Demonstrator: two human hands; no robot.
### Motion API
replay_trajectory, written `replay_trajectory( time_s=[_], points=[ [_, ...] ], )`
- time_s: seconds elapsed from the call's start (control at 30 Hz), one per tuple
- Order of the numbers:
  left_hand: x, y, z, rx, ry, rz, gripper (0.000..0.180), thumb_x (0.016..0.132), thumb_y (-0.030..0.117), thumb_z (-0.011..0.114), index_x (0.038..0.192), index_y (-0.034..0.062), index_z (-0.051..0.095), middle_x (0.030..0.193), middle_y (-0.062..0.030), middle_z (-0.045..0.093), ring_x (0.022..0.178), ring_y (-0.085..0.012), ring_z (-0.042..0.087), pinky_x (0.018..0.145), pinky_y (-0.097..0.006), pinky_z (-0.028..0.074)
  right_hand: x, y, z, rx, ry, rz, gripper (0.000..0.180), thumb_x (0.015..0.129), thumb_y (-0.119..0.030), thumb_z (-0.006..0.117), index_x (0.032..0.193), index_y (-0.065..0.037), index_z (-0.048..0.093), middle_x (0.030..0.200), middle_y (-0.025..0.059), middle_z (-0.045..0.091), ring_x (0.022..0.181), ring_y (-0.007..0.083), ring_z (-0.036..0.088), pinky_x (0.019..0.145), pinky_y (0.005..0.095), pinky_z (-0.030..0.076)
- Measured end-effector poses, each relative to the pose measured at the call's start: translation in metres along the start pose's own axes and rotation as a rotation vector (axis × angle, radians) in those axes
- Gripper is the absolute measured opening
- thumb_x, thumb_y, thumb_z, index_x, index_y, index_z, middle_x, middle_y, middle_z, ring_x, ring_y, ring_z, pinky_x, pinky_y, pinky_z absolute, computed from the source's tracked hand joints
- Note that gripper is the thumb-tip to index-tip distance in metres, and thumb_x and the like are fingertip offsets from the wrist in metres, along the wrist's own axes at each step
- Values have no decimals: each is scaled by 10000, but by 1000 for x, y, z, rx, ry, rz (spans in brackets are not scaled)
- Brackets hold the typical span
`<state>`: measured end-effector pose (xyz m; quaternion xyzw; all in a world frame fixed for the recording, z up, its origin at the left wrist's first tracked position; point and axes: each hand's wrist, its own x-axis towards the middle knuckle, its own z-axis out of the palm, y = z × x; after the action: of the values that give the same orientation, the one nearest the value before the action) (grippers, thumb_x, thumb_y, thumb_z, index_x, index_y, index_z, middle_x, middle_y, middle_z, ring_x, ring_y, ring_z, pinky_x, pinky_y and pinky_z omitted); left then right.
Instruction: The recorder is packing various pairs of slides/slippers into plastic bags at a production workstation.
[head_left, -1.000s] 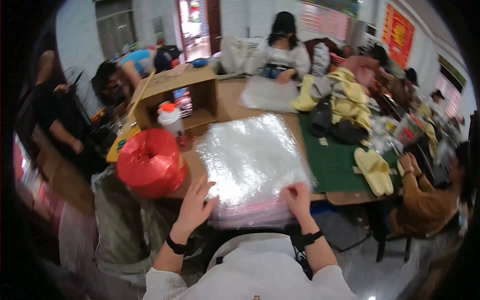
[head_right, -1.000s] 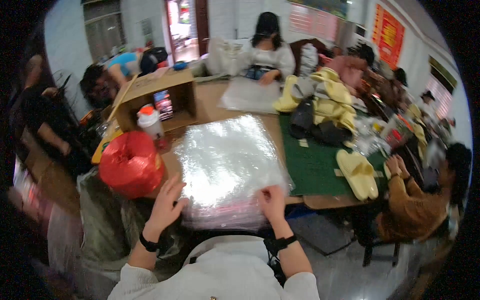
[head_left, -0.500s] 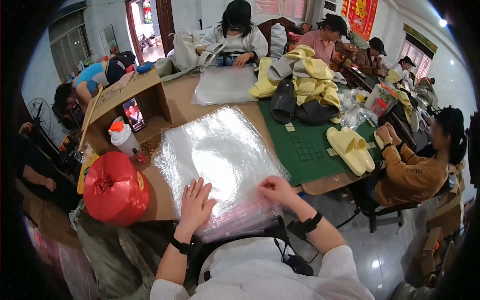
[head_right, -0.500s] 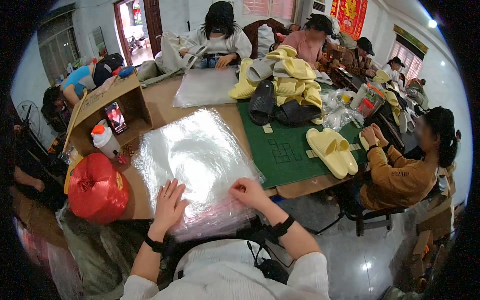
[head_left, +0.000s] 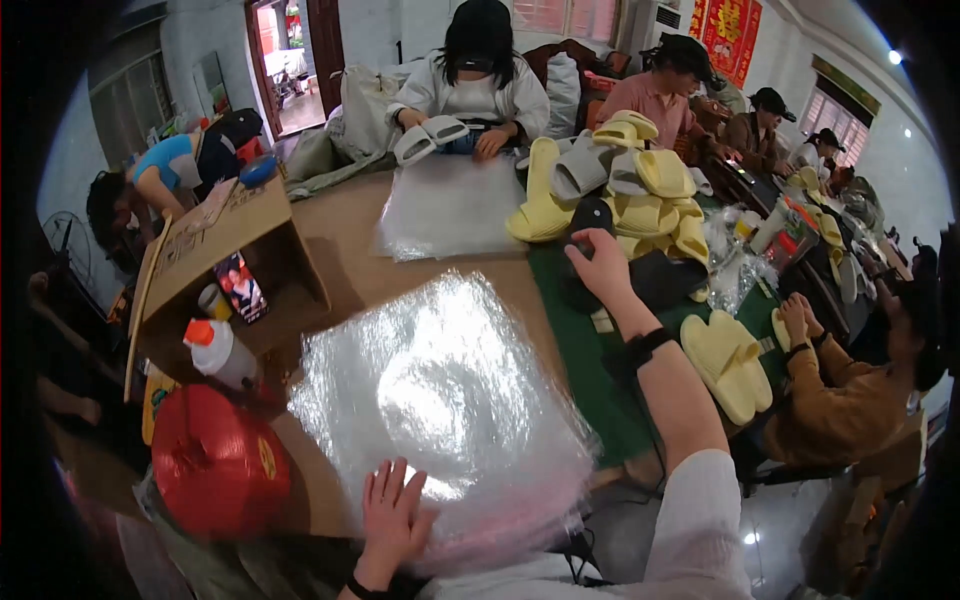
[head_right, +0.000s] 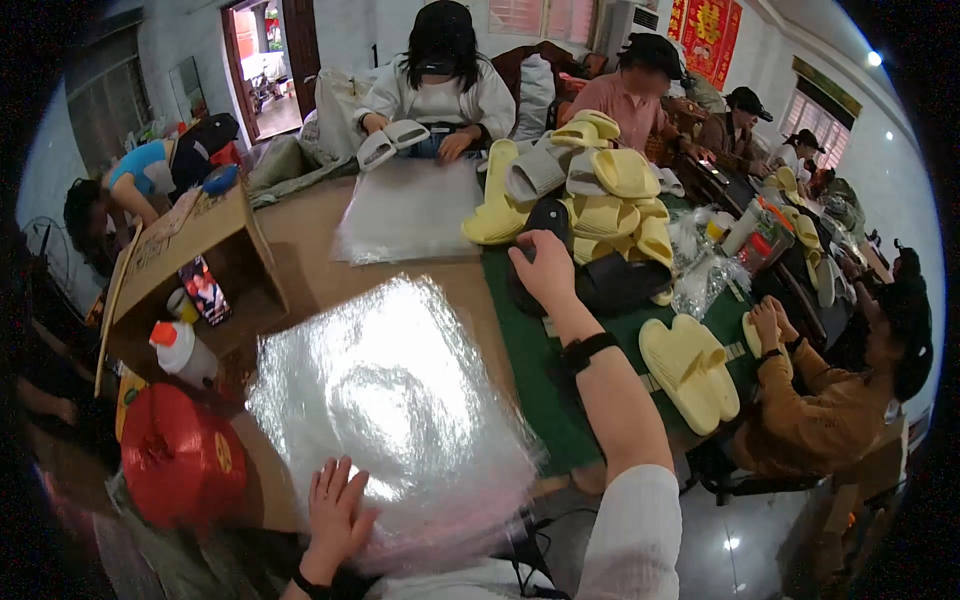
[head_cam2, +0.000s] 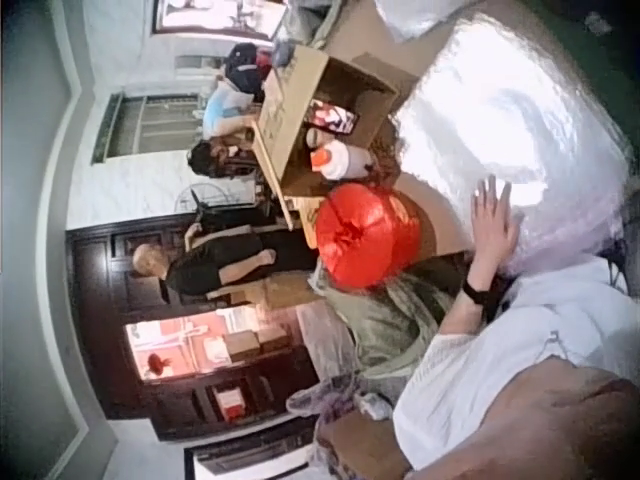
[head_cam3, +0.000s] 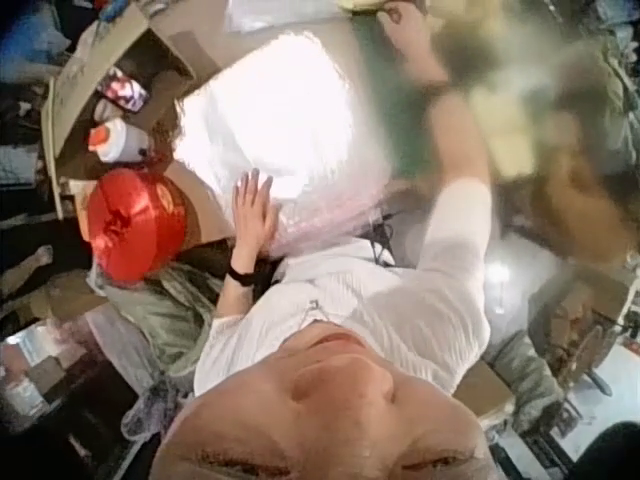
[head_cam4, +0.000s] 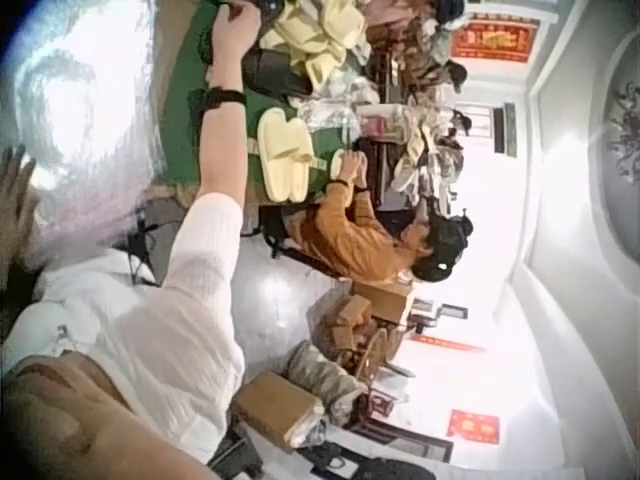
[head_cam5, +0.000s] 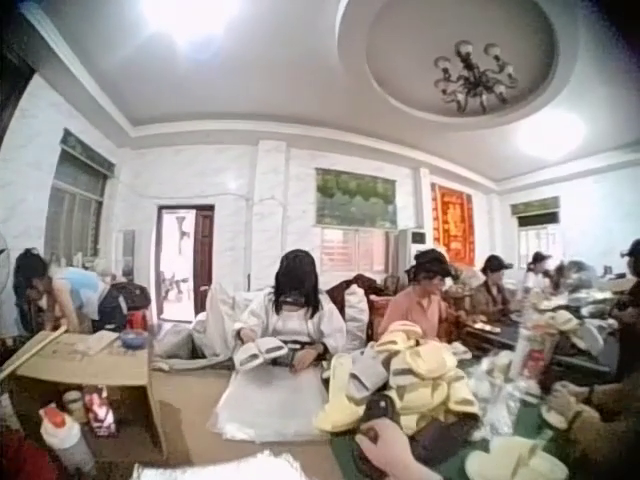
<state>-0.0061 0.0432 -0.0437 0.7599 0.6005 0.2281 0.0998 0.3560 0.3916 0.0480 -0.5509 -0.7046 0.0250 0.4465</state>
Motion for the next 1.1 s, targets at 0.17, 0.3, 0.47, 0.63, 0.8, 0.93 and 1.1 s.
replay_trajectory(
  time_s=[0.17,0.3,0.47,0.63,0.8,0.93,1.1],
  points=[
    [-4,-2,0,7,-48,6,563,882,356,637,1376,105,537,1525,-194,386,1407,-427,324,1142,-588,214,60,35,61,-182,-52,80,493,825,-279,690,1213,10,599,1191,206,623,1150,374,563,963,455,476],
    [4,9,-5,-32,-77,19,544,922,321,601,1400,75,518,1530,-206,378,1411,-429,324,1150,-571,220,84,98,91,-312,-78,144,589,817,-376,688,1259,-4,571,1186,235,634,1122,400,588,952,475,473],
    [1,6,-7,-39,-68,0,549,919,318,607,1404,78,514,1537,-202,369,1416,-430,318,1150,-573,224,86,83,94,-406,-455,247,537,837,-466,621,1126,-14,645,1096,218,677,1027,374,639,957,484,454],
    [1,3,-7,-45,-69,-1,563,921,337,596,1416,85,499,1545,-196,359,1417,-429,314,1146,-576,221,38,63,49,-439,-428,165,511,869,-514,599,1013,-30,679,956,190,708,916,373,658,799,485,482],
    [0,2,-4,-27,-14,30,577,923,343,586,1433,94,484,1553,-185,352,1425,-414,304,1149,-569,216,-12,39,-24,54,-417,306,433,906,-434,657,907,-1,677,765,101,655,693,214,605,660,342,481],
    [0,1,-3,-22,-5,43,569,924,335,580,1433,99,488,1549,-184,358,1419,-411,313,1153,-562,218,-51,0,-72,282,-541,439,316,913,-308,687,963,4,683,752,21,632,711,89,546,653,272,464],
    [2,0,-3,10,15,59,575,904,337,597,1418,99,503,1540,-183,374,1414,-410,323,1152,-561,220,-68,-8,-82,259,-550,283,332,854,-250,761,1063,-1,695,869,55,694,801,124,635,757,283,517]
  ],
)
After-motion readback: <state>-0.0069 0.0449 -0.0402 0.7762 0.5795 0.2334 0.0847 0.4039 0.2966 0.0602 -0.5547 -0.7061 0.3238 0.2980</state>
